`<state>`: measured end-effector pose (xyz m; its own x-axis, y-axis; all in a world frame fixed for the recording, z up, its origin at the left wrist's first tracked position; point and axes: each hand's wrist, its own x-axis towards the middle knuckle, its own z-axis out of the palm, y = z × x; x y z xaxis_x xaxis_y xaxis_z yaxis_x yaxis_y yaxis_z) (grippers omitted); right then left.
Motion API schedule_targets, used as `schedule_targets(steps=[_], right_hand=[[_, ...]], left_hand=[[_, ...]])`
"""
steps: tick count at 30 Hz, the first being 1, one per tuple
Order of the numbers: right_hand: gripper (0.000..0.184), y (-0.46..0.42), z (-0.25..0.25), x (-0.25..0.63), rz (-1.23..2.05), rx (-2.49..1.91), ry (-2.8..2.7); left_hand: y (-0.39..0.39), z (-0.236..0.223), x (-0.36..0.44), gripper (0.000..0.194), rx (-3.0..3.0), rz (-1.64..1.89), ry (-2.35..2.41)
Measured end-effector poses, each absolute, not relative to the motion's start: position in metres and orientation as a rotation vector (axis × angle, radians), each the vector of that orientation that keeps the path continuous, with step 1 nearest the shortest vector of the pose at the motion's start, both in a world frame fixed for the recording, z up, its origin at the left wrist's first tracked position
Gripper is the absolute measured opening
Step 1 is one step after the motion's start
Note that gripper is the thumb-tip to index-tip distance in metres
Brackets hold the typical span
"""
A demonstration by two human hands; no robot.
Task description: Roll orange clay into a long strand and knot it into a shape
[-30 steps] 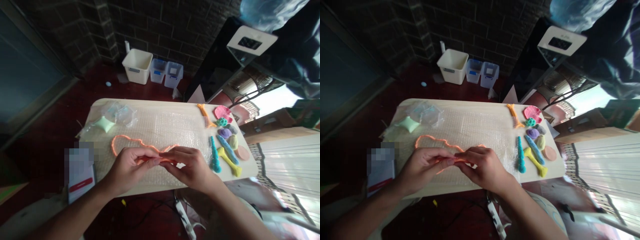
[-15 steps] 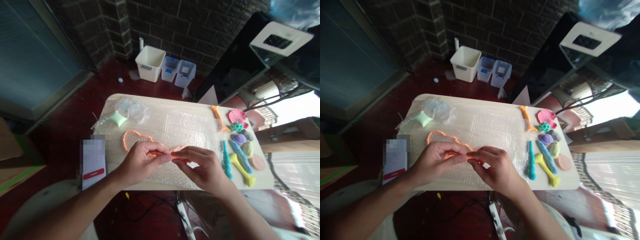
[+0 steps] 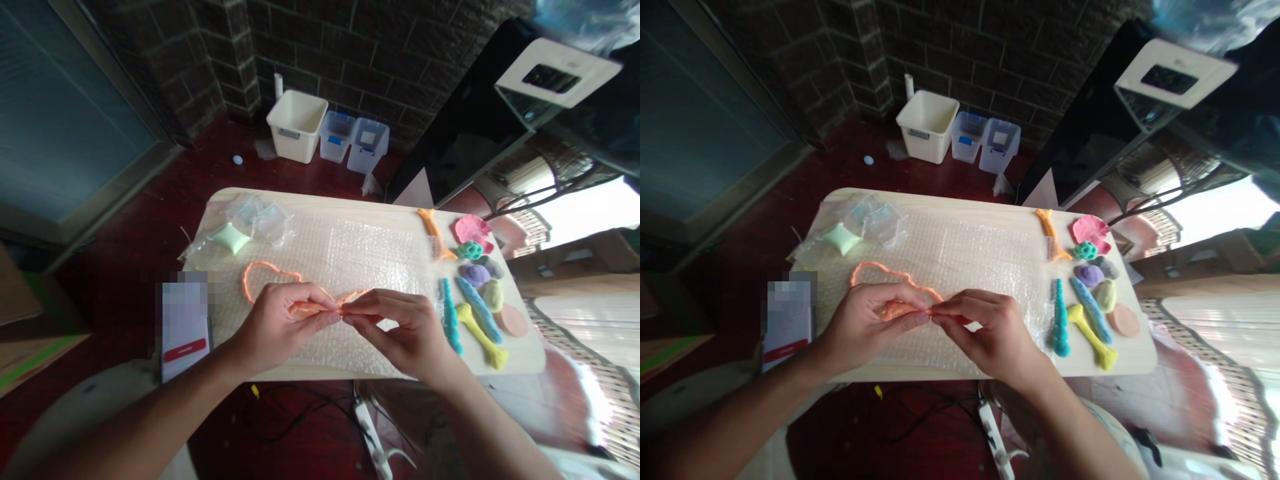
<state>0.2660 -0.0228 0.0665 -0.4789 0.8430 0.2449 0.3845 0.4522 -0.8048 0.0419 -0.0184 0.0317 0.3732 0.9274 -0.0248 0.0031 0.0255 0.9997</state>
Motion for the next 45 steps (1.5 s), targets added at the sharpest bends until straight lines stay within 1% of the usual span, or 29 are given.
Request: schedule_targets(steps=[4,12,17,21,23,29,34,39,42,45], right_hand=[[0.017,-0.022,0.067,0.269,0.896,-1.054,-2.023],[0.02,-0.021,0.066,0.273,0.927,-1.08,-2.047],[0.017,-0.023,0.065,0.27,0.94,-1.011,-2.031],[0.015,-0.023,0.065,0.268,0.961,-1.039,-2.04],[0.016,-0.023,0.066,0.268,0.991,-1.047,-2.052],[0.015,-0.024,0.065,0.266,0.983,-0.99,-2.059],[0.013,-0.027,0.063,0.263,0.948,-1.03,-2.078],[0.016,-0.028,0.068,0.265,1.019,-1.044,-2.098],[0.019,-0.03,0.065,0.265,0.991,-1.034,-2.096],[0.019,-0.032,0.06,0.265,0.933,-1.01,-2.093]], left_hand=[[-0.018,0.033,0.041,0.019,1.298,0.864,0.908],[-0.018,0.032,0.041,0.015,1.291,0.91,0.909],[-0.018,0.035,0.042,0.025,1.229,0.791,0.879],[-0.019,0.037,0.043,0.013,1.317,0.815,0.904],[-0.02,0.038,0.044,0.011,1.327,0.843,0.917],[-0.024,0.035,0.041,0.014,1.37,0.81,0.918],[-0.027,0.032,0.041,0.015,1.324,0.807,0.921],[-0.027,0.033,0.042,0.013,1.326,0.862,0.95],[-0.029,0.032,0.043,0.012,1.33,0.851,0.929],[-0.031,0.031,0.043,0.019,1.365,0.852,0.915]])
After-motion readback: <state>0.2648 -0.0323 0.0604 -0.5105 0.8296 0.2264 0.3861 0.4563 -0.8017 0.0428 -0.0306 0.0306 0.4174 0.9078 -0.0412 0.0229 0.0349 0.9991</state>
